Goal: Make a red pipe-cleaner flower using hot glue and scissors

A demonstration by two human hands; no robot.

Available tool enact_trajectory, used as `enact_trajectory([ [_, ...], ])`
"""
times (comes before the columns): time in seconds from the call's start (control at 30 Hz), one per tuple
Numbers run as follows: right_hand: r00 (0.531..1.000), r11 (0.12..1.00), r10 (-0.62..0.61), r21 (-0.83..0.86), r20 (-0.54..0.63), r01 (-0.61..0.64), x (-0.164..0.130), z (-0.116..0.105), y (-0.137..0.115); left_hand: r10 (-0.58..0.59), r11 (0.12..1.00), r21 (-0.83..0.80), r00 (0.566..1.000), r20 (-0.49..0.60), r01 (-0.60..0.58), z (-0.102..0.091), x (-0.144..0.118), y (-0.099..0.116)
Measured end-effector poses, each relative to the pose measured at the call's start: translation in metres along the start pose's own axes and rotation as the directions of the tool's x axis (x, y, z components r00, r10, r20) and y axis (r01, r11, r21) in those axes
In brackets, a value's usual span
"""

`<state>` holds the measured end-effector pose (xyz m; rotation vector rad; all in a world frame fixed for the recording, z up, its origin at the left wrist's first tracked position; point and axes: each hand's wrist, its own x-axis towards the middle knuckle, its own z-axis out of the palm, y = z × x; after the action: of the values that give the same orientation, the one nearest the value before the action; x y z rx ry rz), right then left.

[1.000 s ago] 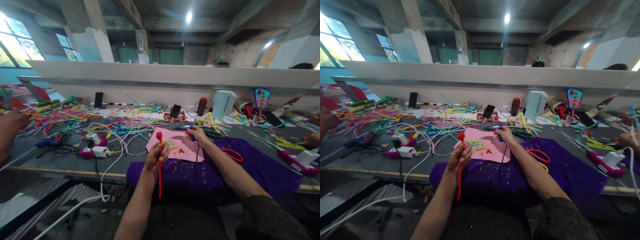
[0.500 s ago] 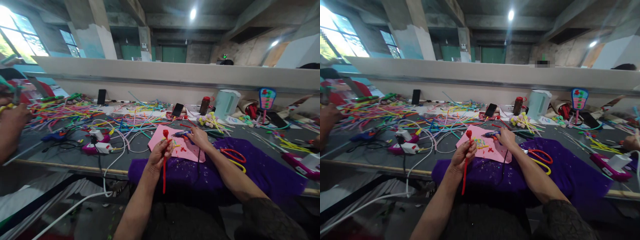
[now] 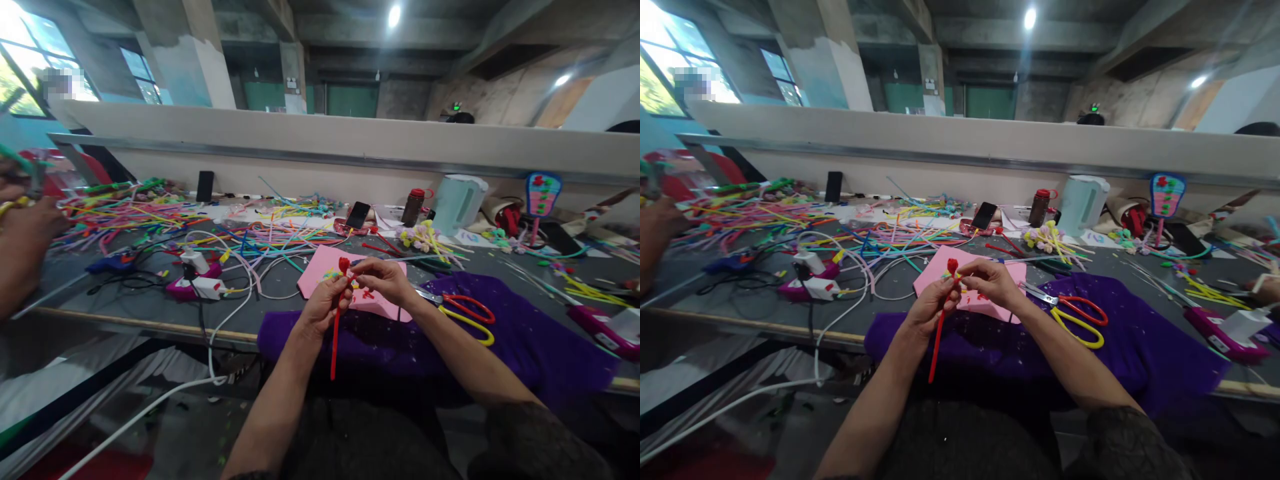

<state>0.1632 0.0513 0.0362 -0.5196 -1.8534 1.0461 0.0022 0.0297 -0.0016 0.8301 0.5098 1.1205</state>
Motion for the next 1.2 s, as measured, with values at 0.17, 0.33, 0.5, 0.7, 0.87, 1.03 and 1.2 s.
enact_trajectory([
  [0.17, 0.999, 0.995, -0.041, -0.095, 0.011, 0.042, -0.002, -0.002, -0.003, -0.015, 1.0, 0.027, 0.999, -0.03, 0.016, 0.003, 0.0, 0.0],
  [0.33, 0.997, 0.997, 0.072, 0.02, -0.014, -0.071, -0.005, -0.001, -0.004, -0.027, 0.999, 0.045, 0.999, -0.044, 0.029, 0.003, 0.0, 0.0],
  [0.5, 0.991, 0.991, 0.131, 0.004, -0.017, -0.13, -0.004, -0.002, -0.001, -0.04, 0.998, 0.039, 0.997, -0.058, 0.043, 0.003, 0.001, 0.0],
  [0.7, 0.954, 0.939, 0.285, 0.228, -0.092, -0.258, -0.002, -0.007, 0.005, -0.033, 0.999, 0.008, 0.994, -0.108, 0.034, 0.0, 0.003, 0.001],
  [0.87, 0.935, 0.902, 0.343, 0.309, -0.092, -0.301, -0.002, -0.008, 0.009, -0.047, 0.998, 0.036, 0.993, -0.111, 0.052, -0.003, 0.004, 0.0],
  [1.03, 0.93, 0.907, 0.357, 0.271, -0.085, -0.323, -0.003, -0.002, 0.007, -0.065, 0.995, 0.066, 0.988, -0.138, 0.075, -0.003, 0.004, 0.0],
  [1.2, 0.94, 0.939, 0.319, 0.177, -0.118, -0.296, -0.004, 0.003, 0.01, -0.068, 0.996, 0.048, 0.99, -0.122, 0.074, -0.001, 0.003, 0.0],
])
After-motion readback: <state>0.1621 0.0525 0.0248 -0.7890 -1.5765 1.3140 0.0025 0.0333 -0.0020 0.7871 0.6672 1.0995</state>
